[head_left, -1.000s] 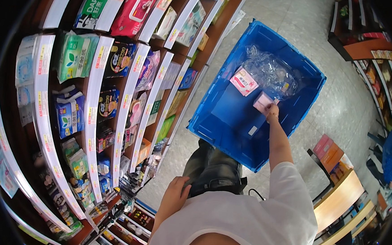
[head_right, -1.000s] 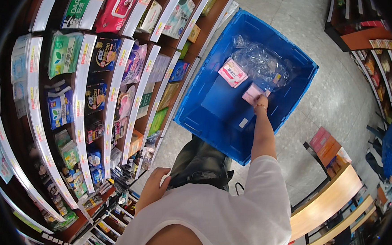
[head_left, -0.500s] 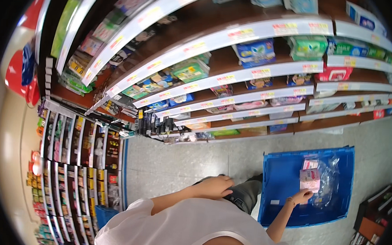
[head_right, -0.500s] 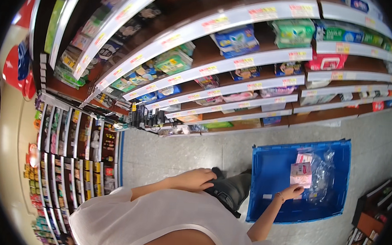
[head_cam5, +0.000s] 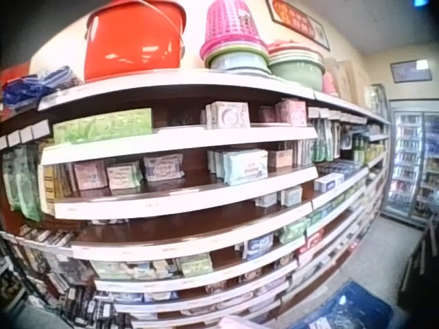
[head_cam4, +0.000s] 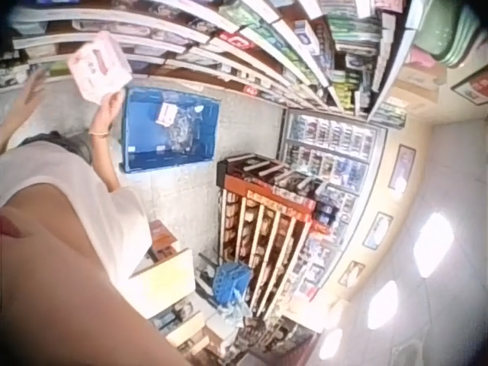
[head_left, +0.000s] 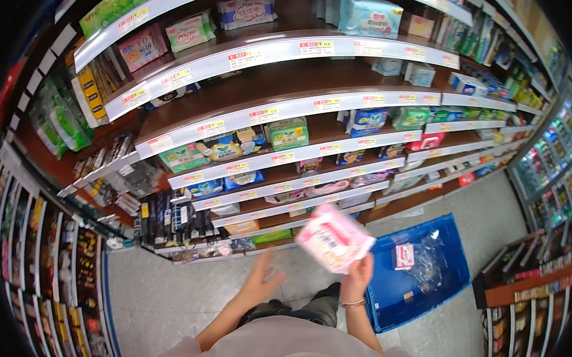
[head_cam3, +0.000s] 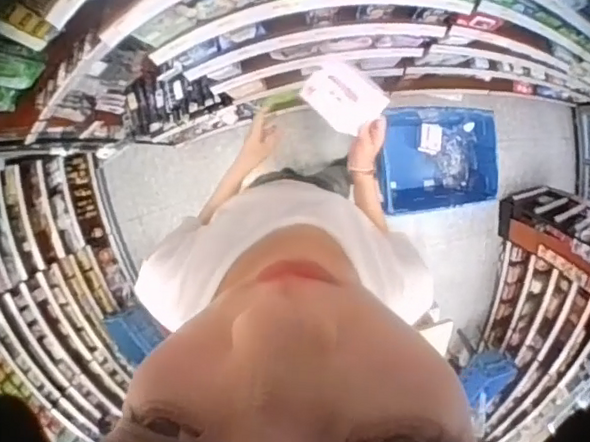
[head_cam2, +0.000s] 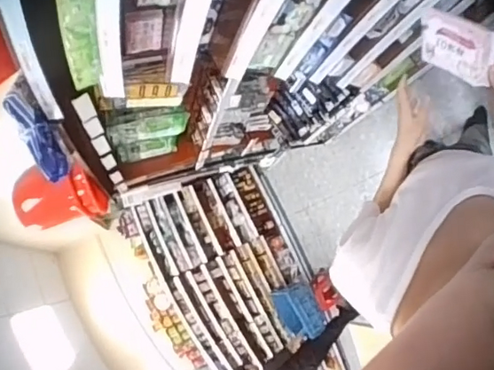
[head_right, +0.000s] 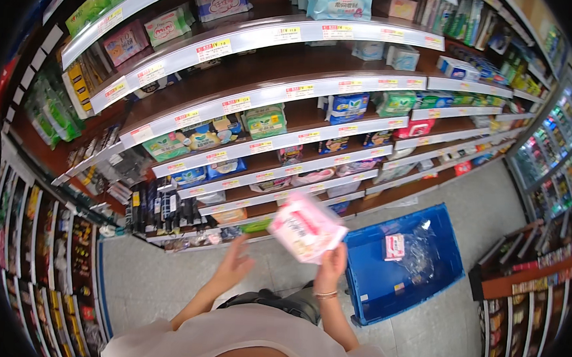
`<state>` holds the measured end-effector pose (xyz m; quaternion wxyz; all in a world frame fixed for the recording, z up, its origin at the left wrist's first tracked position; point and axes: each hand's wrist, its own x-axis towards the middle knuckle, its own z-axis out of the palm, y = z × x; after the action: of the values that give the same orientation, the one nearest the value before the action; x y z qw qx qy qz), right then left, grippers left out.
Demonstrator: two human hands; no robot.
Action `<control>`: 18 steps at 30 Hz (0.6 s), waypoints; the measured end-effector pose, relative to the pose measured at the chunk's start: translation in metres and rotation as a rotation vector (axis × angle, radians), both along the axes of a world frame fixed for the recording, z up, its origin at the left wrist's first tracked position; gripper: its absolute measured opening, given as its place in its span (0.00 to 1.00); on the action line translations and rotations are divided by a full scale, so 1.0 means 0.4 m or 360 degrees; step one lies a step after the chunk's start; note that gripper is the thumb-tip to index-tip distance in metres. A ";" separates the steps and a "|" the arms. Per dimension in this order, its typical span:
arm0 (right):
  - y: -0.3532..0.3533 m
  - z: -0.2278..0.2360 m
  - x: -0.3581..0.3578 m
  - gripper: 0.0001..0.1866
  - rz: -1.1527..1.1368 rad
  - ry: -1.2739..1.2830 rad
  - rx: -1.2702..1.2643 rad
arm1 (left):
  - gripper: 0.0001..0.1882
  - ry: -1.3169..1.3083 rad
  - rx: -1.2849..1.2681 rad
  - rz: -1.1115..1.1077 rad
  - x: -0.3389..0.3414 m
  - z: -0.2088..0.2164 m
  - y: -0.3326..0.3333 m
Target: The person is stocking shelves with feminine hygiene products and wet wipes in a supermarket.
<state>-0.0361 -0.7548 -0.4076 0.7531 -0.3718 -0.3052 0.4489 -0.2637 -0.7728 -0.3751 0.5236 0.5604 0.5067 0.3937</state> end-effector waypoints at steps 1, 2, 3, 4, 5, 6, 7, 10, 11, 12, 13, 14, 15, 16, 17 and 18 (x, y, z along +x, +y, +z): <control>-0.017 -0.005 -0.044 0.15 0.0186 0.0078 0.0026 | 0.34 -0.0020 0.0016 -0.0035 -0.043 -0.004 -0.004; -0.033 0.006 -0.088 0.13 0.0383 0.0131 0.0035 | 0.35 -0.0231 0.0039 0.0140 -0.093 -0.008 -0.006; -0.044 0.021 -0.126 0.12 0.0518 0.0221 0.0015 | 0.36 -0.0440 0.0054 0.0315 -0.136 -0.010 -0.004; -0.072 0.029 -0.162 0.11 0.0652 0.0319 -0.0023 | 0.36 -0.0441 0.0041 0.0294 -0.178 -0.007 -0.019; -0.084 0.032 -0.188 0.11 0.0627 0.0323 -0.0033 | 0.37 -0.0660 -0.0108 0.0120 -0.217 0.002 -0.033; -0.084 0.040 -0.211 0.09 0.0800 0.0329 -0.0015 | 0.38 -0.0874 -0.0262 -0.0054 -0.246 0.013 -0.045; -0.099 0.048 -0.232 0.08 0.0971 0.0335 -0.0003 | 0.42 -0.0813 -0.0401 -0.0075 -0.265 0.022 -0.067; -0.102 0.059 -0.295 0.06 0.0883 0.0157 0.0018 | 0.44 -0.0870 -0.0550 -0.0144 -0.288 0.041 -0.115; -0.100 0.055 -0.307 0.06 0.0876 0.0123 0.0009 | 0.38 -0.0903 -0.0447 -0.0130 -0.295 0.034 -0.127; -0.099 0.059 -0.316 0.06 0.0850 0.0122 0.0014 | 0.38 -0.0899 -0.0451 -0.0156 -0.298 0.030 -0.131; -0.105 0.063 -0.328 0.06 0.0816 0.0118 0.0000 | 0.39 -0.1048 -0.0439 -0.0073 -0.301 0.026 -0.142; -0.108 0.069 -0.338 0.06 0.0782 0.0113 -0.0013 | 0.39 -0.1197 -0.0426 0.0012 -0.299 0.029 -0.148; -0.108 0.079 -0.346 0.06 0.0763 0.0145 -0.0020 | 0.40 -0.1171 -0.0292 -0.0016 -0.291 0.038 -0.149; -0.113 0.082 -0.354 0.06 0.0747 0.0143 -0.0025 | 0.40 -0.1173 -0.0302 -0.0030 -0.287 0.041 -0.158; -0.119 0.084 -0.361 0.06 0.0706 0.0086 -0.0015 | 0.41 -0.1061 -0.0237 0.0003 -0.282 0.043 -0.166; -0.124 0.087 -0.366 0.06 0.0665 0.0028 -0.0006 | 0.42 -0.0949 -0.0171 0.0035 -0.280 0.043 -0.173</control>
<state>-0.1823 -0.8046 -0.3728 0.6456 -0.2977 -0.3682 0.5992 -0.3756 -0.8418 -0.3581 0.6739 0.3861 0.3567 0.5192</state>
